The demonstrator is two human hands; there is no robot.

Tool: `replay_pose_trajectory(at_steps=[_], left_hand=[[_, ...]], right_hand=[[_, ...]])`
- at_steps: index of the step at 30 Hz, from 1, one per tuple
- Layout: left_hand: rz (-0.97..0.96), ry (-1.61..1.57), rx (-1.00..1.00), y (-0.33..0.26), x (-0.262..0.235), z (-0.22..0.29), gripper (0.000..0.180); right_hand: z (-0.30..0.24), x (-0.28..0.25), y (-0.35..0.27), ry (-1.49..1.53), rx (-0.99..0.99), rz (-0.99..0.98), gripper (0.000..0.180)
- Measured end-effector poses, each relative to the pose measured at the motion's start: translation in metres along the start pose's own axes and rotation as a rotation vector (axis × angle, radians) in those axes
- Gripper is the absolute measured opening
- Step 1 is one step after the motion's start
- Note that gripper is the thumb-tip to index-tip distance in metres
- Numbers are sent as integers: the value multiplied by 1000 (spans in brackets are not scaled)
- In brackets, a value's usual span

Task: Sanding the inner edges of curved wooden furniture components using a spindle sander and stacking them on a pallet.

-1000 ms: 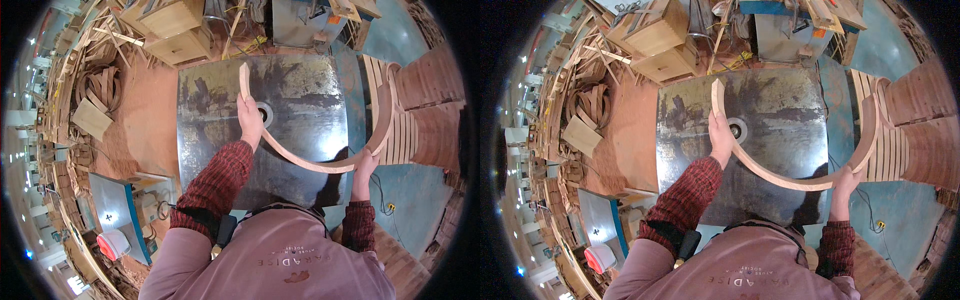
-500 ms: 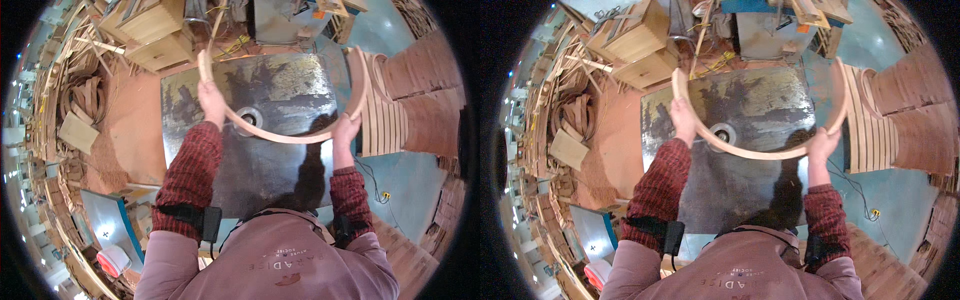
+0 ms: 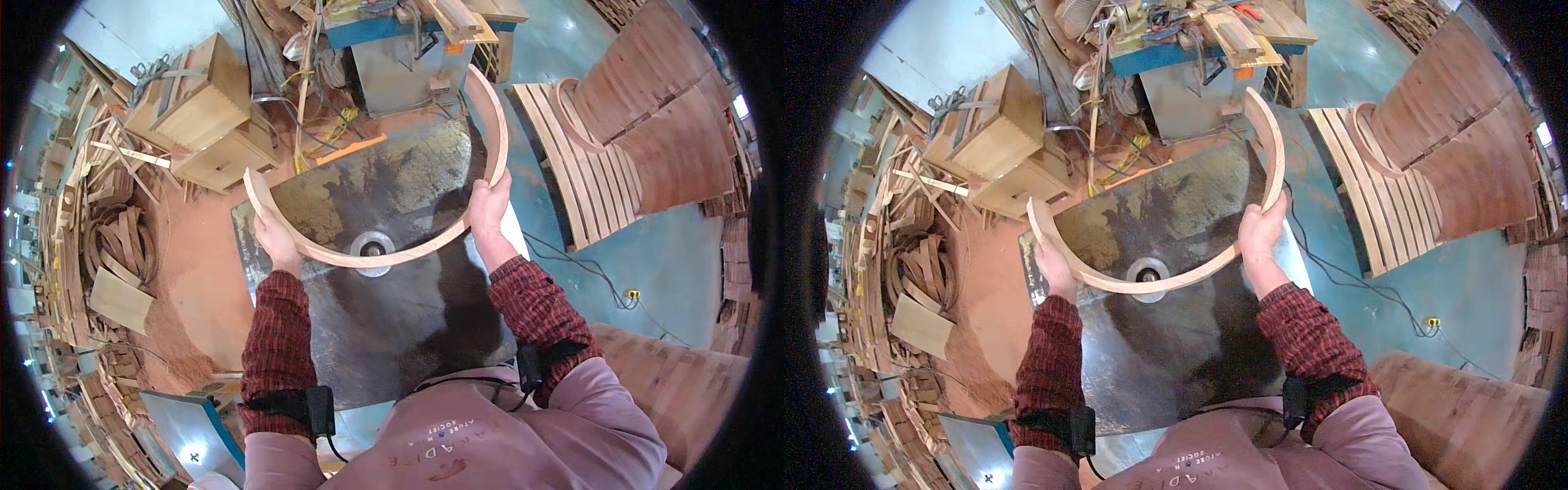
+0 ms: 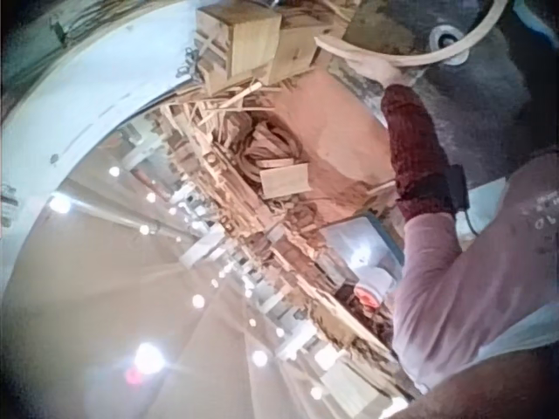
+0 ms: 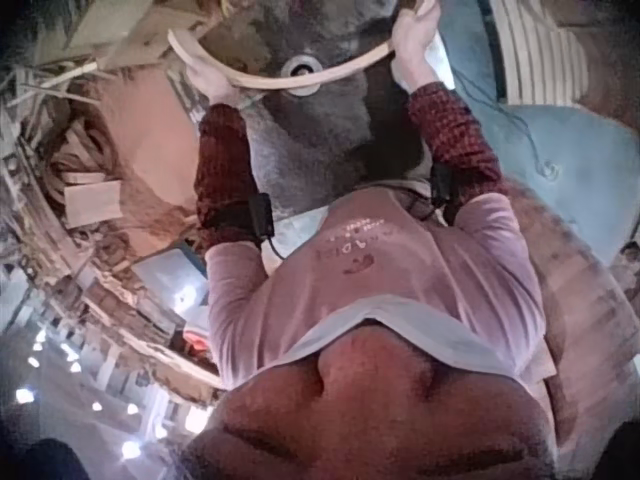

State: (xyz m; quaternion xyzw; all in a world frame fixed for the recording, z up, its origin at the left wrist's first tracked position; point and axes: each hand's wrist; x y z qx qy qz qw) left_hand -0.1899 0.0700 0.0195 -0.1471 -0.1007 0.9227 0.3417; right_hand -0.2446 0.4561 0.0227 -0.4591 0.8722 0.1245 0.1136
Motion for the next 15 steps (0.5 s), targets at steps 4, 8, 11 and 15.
replay_pose_trajectory(at_steps=[4,8,11,15], left_hand=[[36,-29,6,11,-15,-8,47],[98,-115,-31,17,-31,-14,48],[137,-100,-42,29,-54,-30,49],[182,-157,-23,23,-75,-37,46]], right_hand=[[-10,15,-6,19,-34,-18,66],[-15,31,-9,17,-81,-69,66],[-30,47,-15,-46,-79,-109,64],[-32,66,-23,-34,-109,-127,62]])
Point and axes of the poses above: each hand's wrist, its own y-axis towards the middle knuckle, its own x-axis out of the palm, z = x × y, and after that the axes turned 10 degrees about -x, right-handed
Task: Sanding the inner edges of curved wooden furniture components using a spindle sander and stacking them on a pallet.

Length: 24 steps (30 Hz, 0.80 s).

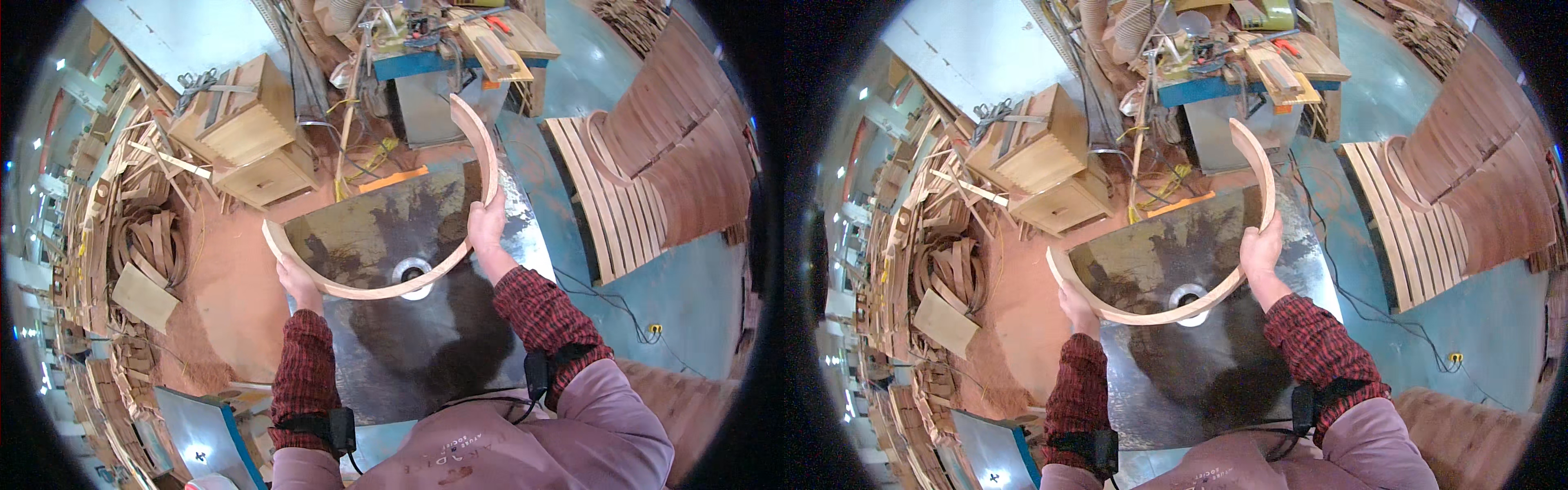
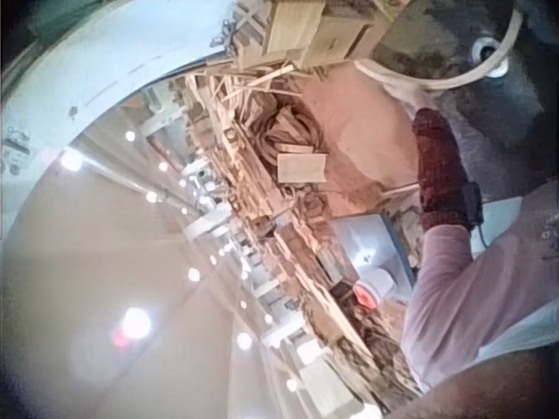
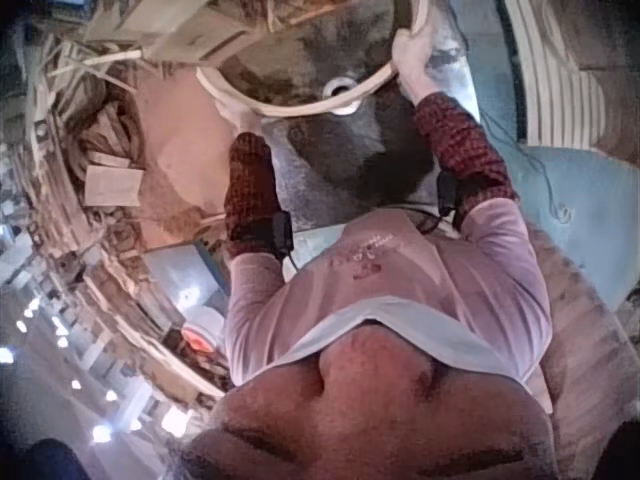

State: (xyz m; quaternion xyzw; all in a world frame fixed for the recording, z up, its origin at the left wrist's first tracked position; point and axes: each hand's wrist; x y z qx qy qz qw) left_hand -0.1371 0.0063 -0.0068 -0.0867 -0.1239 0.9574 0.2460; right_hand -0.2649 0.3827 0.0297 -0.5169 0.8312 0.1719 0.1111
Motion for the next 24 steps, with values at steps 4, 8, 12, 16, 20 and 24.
replay_pose_trajectory(at_steps=[4,8,12,16,20,24], left_hand=[[16,-21,20,-10,-17,3,46],[43,-33,-3,-17,-38,6,47],[121,-43,-79,-25,-62,1,52],[175,-71,-88,-41,-87,-3,52],[226,-145,-101,-49,-127,-27,49],[299,-165,-128,-85,-137,-22,57]], right_hand=[[-1,14,-1,-27,15,-74,66],[7,31,-7,-37,-71,-106,68],[2,45,-18,-36,-79,-159,69],[-14,50,-30,-53,-69,-255,68],[-22,56,-43,-38,-131,-318,68],[-36,56,-50,-80,-99,-428,68]])
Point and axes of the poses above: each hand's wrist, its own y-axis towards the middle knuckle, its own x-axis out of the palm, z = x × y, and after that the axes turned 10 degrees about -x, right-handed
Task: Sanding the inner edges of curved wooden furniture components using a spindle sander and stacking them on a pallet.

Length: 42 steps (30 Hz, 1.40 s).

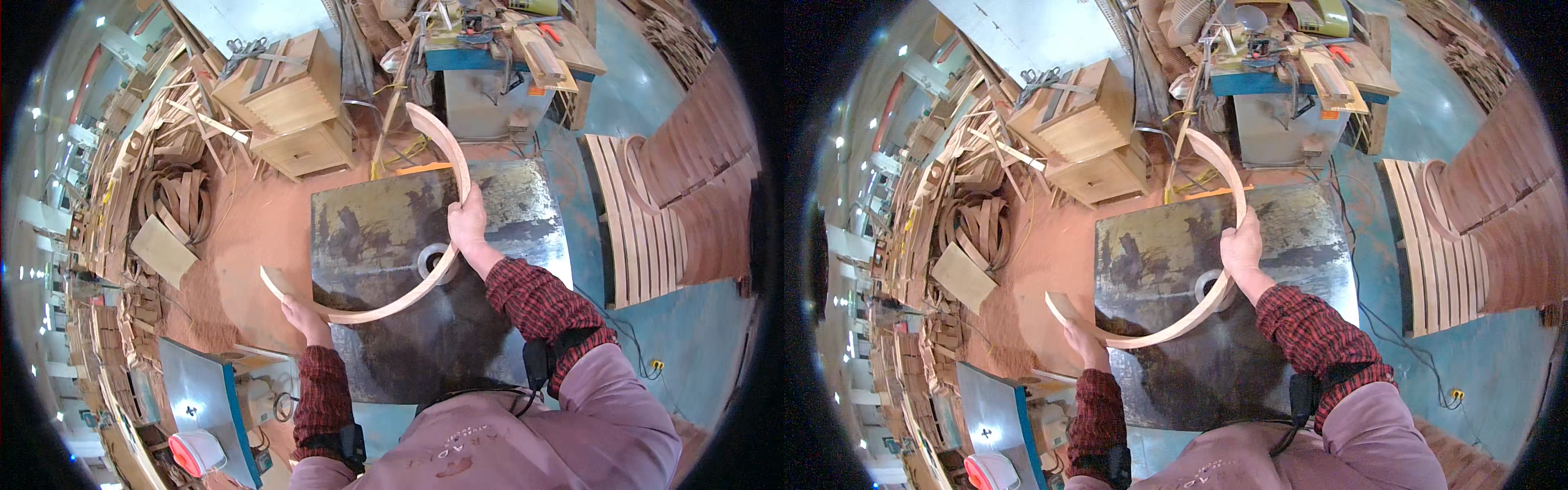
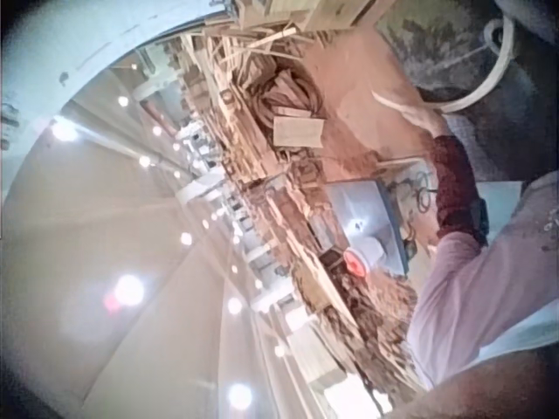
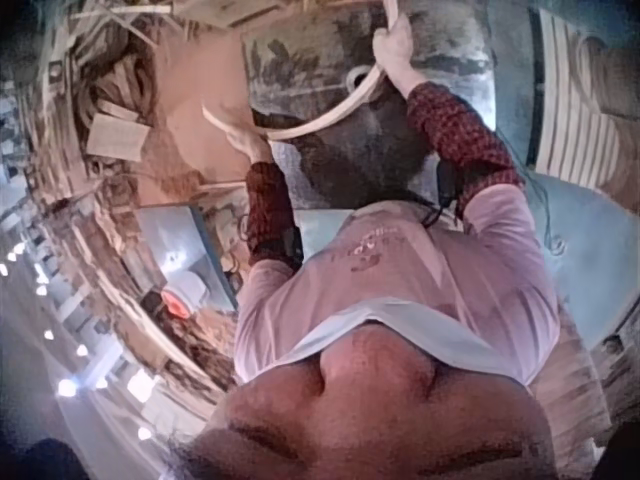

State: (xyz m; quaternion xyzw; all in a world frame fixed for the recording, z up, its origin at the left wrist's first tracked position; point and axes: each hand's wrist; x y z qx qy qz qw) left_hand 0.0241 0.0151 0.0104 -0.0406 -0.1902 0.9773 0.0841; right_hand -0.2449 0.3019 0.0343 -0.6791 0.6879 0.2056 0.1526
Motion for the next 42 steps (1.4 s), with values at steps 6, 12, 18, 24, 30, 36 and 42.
replay_pose_trajectory(at_steps=[6,12,18,24,30,36,42], left_hand=[[43,31,23,-39,-47,-6,57],[121,-23,42,-68,-83,-26,53],[158,-62,3,-101,-110,-33,54],[382,412,481,-132,-129,-39,53],[-395,1189,1069,-238,-93,3,58],[-559,1273,998,-235,-99,-24,39],[-775,1325,994,-262,-83,-33,40]], right_hand=[[-1,13,-15,33,-128,-39,65],[-10,15,-31,53,-160,-113,61],[-18,8,-49,46,-154,-210,60],[-15,6,-65,31,-151,-250,59],[-6,1,-79,79,-147,-309,58],[20,-38,-102,33,-171,-225,60],[81,-114,-116,131,-106,-87,62]])
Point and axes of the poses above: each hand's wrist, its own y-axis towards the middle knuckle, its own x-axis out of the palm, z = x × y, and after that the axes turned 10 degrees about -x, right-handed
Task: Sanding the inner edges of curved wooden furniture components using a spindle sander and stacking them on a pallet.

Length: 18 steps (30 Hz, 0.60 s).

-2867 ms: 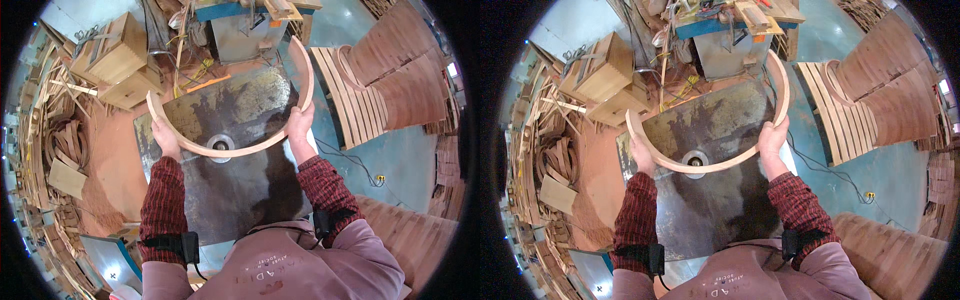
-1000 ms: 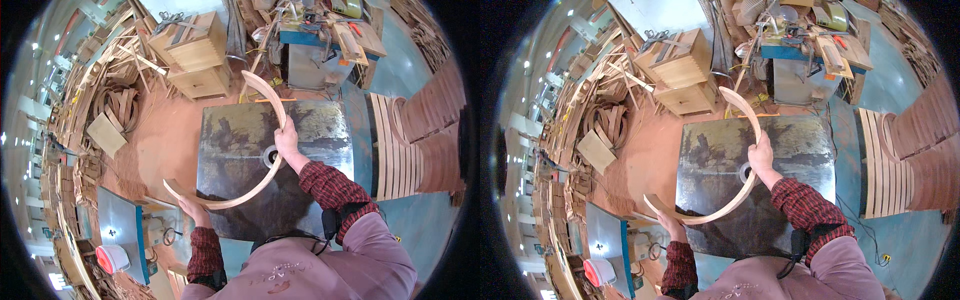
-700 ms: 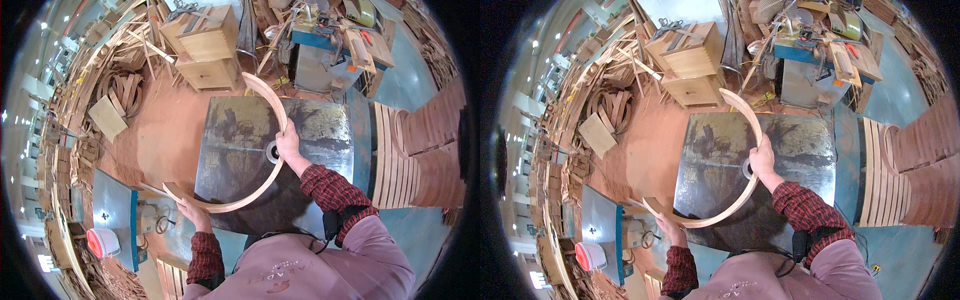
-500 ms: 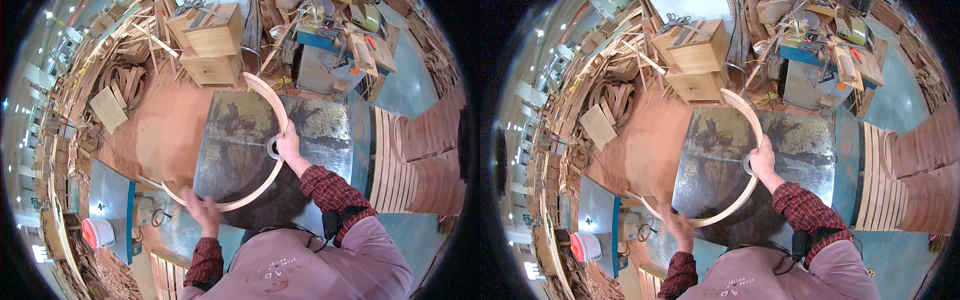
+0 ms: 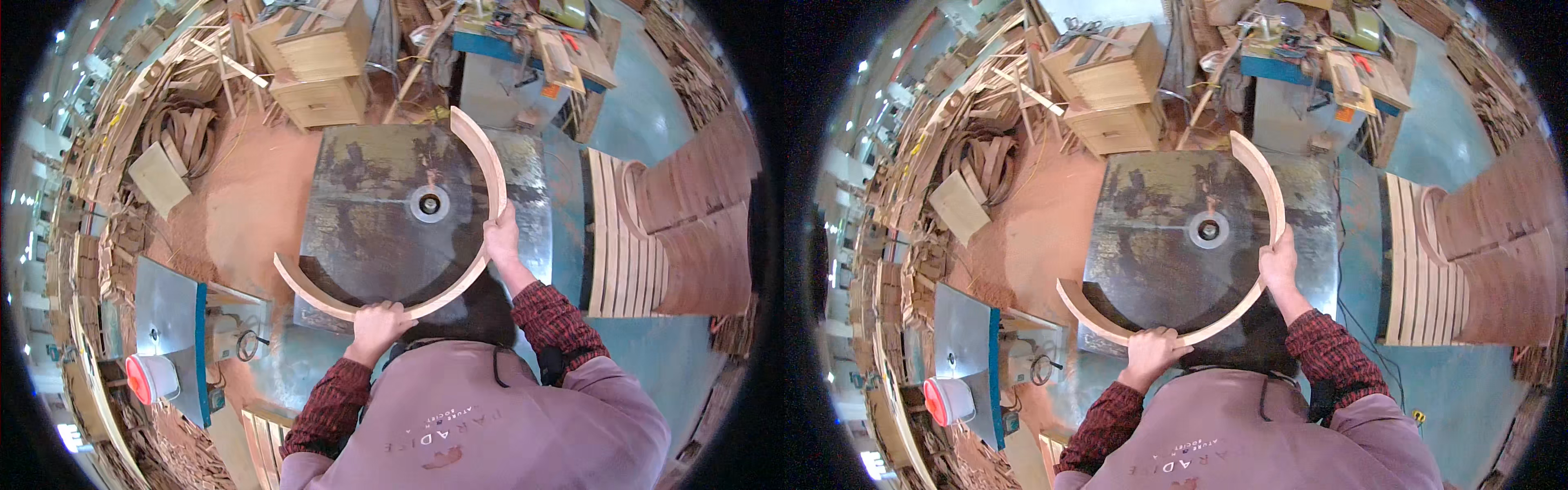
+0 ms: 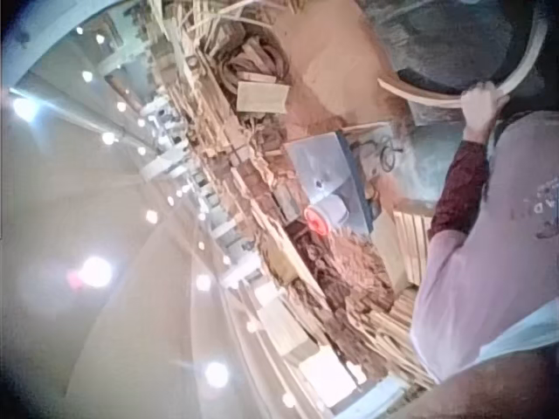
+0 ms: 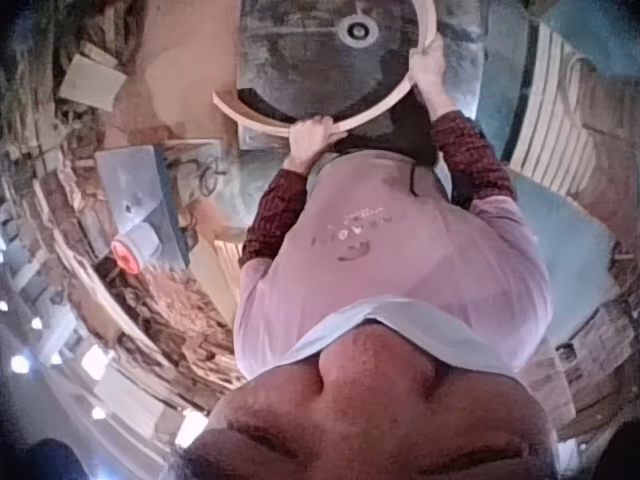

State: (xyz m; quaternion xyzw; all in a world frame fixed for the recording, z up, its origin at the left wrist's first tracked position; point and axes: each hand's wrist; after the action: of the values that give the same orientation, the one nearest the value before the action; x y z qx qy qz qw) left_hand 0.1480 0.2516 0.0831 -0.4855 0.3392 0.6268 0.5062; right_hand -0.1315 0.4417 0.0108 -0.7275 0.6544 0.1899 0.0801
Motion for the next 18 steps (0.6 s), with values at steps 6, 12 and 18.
replay_pose_trajectory(at_steps=[6,12,18], left_hand=[[-86,0,117,4,-7,20,43],[-106,-2,103,10,-33,17,43],[-123,8,100,11,-35,14,45]], right_hand=[[-20,-30,4,-142,20,25,57],[-43,-34,7,-162,36,-2,50],[-40,-34,8,-140,1,1,48]])
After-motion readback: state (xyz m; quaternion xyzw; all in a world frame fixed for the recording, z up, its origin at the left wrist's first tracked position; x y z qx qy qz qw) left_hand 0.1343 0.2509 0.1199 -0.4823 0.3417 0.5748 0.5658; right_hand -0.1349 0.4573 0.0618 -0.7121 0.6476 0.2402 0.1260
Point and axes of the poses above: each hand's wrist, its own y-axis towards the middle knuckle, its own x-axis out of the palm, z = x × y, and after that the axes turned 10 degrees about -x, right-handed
